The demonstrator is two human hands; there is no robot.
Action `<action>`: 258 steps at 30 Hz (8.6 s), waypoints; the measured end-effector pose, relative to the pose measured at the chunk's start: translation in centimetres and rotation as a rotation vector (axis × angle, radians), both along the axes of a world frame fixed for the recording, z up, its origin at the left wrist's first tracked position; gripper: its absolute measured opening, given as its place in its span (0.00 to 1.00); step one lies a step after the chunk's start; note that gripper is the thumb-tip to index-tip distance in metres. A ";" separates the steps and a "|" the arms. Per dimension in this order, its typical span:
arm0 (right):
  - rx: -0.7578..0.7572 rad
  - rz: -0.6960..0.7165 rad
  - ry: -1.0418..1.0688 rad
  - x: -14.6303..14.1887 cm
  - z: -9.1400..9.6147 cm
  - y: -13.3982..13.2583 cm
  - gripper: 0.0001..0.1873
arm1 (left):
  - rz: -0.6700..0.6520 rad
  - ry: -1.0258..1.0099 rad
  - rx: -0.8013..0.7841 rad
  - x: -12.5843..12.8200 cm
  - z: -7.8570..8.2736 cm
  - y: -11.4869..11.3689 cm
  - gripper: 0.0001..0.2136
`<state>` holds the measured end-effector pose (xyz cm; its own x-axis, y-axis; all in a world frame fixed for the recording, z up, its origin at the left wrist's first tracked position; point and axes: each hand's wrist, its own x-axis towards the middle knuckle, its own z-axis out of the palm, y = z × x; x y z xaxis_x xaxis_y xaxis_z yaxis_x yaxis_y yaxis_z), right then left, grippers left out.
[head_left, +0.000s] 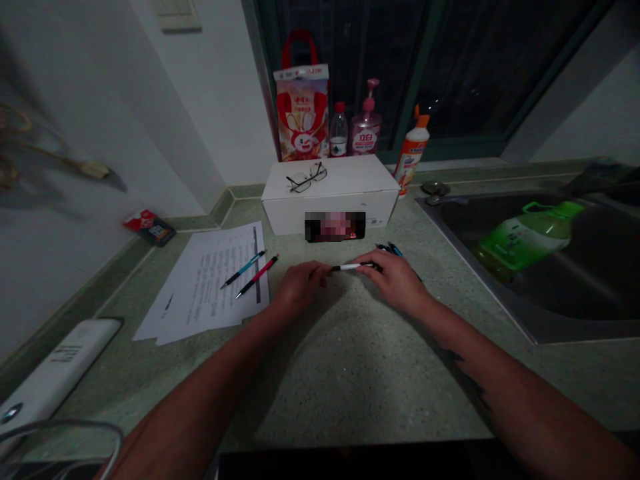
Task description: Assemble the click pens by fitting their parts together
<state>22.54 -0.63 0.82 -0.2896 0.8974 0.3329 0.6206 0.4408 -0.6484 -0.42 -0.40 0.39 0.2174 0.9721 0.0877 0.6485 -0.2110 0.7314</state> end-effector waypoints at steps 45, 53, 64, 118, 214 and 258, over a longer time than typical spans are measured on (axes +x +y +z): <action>0.066 0.046 0.070 -0.1 -0.7 0.1 0.06 | 0.039 -0.124 -0.040 0.3 0.0 -0.2 0.12; 0.046 0.080 0.030 -0.4 -0.8 -0.1 0.08 | -0.066 -0.057 -0.017 0.6 0.1 -0.6 0.07; 0.239 -0.117 -0.323 1.7 -0.4 0.7 0.11 | 0.152 0.131 0.079 -0.3 -0.7 0.3 0.08; 0.149 0.076 -0.546 0.5 -1.0 1.0 0.11 | 0.193 0.126 0.093 -0.2 -0.4 0.1 0.08; -0.112 0.036 -0.046 -1.1 0.1 -0.9 0.15 | 0.052 -0.379 -0.023 1.2 0.5 -1.1 0.03; 0.101 0.068 -0.143 -0.6 0.6 -1.2 0.06 | 0.030 -0.416 -0.109 1.1 0.8 -0.6 0.02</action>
<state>21.98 -1.82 1.37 -0.3992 0.8383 0.3714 0.6698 0.5432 -0.5063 0.67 -0.97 1.19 0.1566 0.9859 0.0588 0.2981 -0.1040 0.9489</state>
